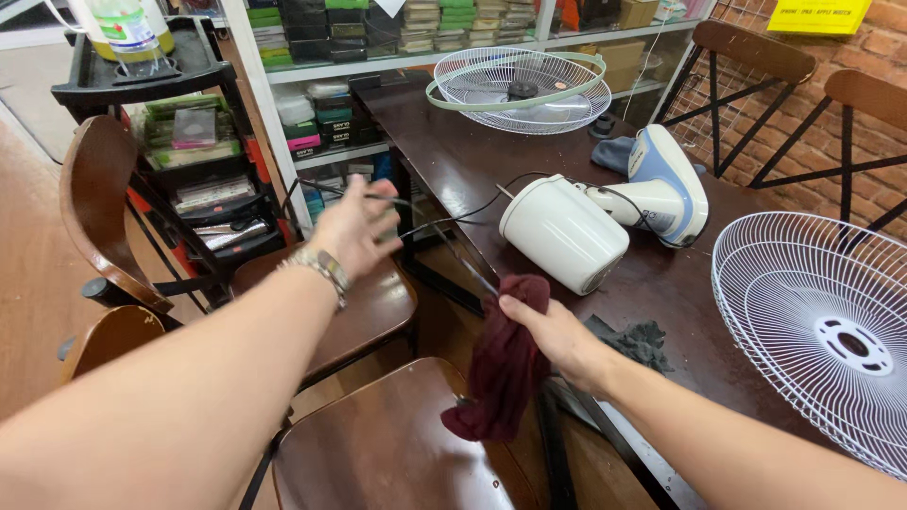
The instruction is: The person wipes the metal fan cage and the fan motor housing with a maroon cloth. They rotate the cage to clean different sections and then wipe the motor body and its cord.
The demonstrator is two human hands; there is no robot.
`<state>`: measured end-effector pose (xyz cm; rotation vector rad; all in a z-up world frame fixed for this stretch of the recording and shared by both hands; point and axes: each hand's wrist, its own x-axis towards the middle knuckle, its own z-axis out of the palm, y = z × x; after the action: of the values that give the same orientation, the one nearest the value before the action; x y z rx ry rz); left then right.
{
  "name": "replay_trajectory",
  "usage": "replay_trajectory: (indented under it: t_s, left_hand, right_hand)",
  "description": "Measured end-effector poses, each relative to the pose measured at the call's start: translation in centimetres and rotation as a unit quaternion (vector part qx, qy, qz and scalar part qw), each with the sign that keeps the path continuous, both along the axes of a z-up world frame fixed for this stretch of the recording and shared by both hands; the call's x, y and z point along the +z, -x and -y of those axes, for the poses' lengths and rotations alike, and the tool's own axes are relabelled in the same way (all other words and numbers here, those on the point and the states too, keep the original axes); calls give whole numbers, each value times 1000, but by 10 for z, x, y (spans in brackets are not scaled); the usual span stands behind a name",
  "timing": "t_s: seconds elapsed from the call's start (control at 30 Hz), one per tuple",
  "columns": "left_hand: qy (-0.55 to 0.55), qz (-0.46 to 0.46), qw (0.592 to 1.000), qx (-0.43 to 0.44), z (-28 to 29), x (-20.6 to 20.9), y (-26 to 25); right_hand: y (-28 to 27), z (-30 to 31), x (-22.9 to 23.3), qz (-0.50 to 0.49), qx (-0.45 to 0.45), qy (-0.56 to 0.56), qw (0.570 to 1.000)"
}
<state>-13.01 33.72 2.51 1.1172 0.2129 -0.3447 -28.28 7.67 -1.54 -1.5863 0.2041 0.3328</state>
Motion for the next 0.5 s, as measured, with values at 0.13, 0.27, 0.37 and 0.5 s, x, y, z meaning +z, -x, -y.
replay_trajectory:
  t_s: [0.13,0.27,0.37,0.5]
  left_hand:
    - [-89,1,987,-135,88,-42,56]
    - [-55,14,997,-50,81,-44,1]
    - [45,6,999,26,15,-11,-40]
    - [-20,-27,999,22,19,-2,8]
  right_hand:
    - [-33,-21,14,34,32,-39,998]
    - [-15,-27,16,-12,40,-101,994]
    - [13,-18,17,-70,29,-81,994]
    - [-4,-22,23,-57,17,-94,994]
